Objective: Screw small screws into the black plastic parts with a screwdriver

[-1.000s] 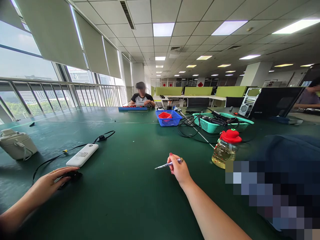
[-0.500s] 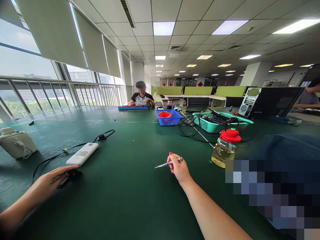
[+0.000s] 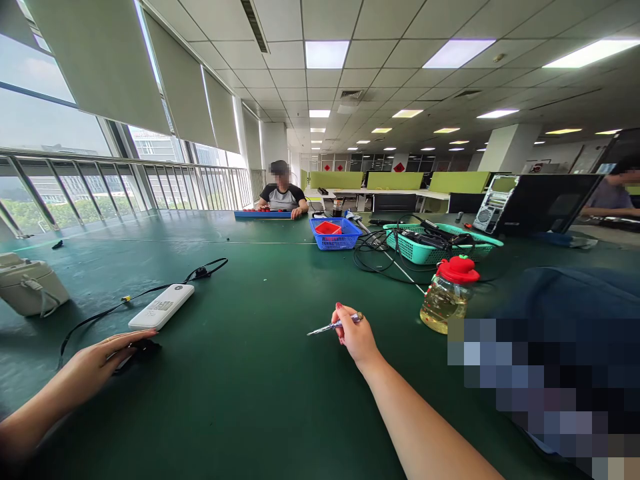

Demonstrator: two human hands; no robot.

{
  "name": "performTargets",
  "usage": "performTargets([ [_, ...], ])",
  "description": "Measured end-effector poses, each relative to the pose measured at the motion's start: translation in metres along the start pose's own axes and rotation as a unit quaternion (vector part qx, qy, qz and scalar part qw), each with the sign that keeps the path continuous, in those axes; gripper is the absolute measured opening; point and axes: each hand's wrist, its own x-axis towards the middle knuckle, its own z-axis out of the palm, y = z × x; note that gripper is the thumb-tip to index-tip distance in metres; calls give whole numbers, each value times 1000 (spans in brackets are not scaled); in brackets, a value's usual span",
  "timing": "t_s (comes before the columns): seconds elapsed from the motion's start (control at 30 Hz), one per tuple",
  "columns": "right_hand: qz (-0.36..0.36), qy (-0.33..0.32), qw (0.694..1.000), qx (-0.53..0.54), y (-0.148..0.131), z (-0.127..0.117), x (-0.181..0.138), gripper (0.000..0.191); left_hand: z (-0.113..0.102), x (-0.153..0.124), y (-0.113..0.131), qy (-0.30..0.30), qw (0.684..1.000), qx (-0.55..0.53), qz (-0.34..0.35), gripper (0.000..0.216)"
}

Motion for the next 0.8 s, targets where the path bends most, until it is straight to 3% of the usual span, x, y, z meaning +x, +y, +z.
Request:
performTargets([
  [0.3, 5, 0, 1000, 0, 0, 0, 1, 48, -5, 1, 10, -9, 1000, 13, -16, 55],
  [0.53, 0, -2, 1000, 7, 0, 0, 1, 48, -7, 0, 15, 88, 996, 13, -29, 51],
  [0.8, 4, 2, 1000, 11, -1, 2, 0, 49, -16, 2, 28, 53, 993, 11, -104, 57],
])
